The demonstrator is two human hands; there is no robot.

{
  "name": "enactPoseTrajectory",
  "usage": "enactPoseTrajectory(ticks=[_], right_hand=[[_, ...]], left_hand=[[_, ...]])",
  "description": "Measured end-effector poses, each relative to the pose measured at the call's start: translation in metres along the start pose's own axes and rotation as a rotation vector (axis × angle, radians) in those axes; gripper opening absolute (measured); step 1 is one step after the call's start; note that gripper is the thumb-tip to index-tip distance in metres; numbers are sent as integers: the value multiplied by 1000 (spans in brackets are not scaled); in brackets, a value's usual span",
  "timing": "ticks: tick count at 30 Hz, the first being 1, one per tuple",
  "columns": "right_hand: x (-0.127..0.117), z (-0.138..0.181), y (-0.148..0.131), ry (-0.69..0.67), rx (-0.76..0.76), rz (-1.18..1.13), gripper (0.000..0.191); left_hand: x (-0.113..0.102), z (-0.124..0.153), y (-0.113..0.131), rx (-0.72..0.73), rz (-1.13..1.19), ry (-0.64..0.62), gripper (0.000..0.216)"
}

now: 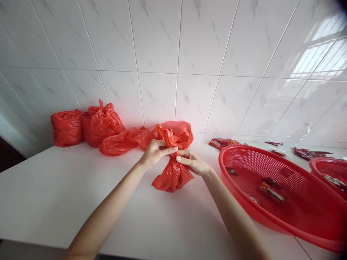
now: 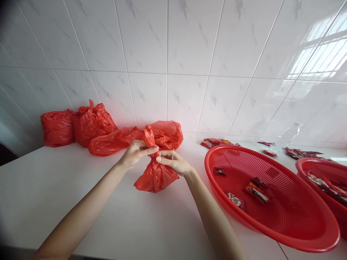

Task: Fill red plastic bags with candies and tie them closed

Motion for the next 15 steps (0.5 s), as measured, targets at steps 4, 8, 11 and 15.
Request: enactPoseTrajectory(ticks=[4,8,11,15], right_hand=[[1,-2,4,-27,-15,-44,23],[3,-4,5,-59,-16,-57,24],[4,-4,6,-55,-10,-41,25],[3,-4,6,-40,-9,-17,22]], left_hand=[[1,0,2,2,8,-48,20],[1,2,2,-31,26,-65,19],[1,3,4,-47,26,-57,20],[1,4,8,-67,35,-83,22]])
Point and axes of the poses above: each hand's wrist, its own z-axis away from the middle knuckle, its own x-axis out of the palm, y = z × x, the point moved 4 cm from there along -z, towards the middle knuckle, and after that the axes turned 1 degree about -y, right-handed, at the moved point
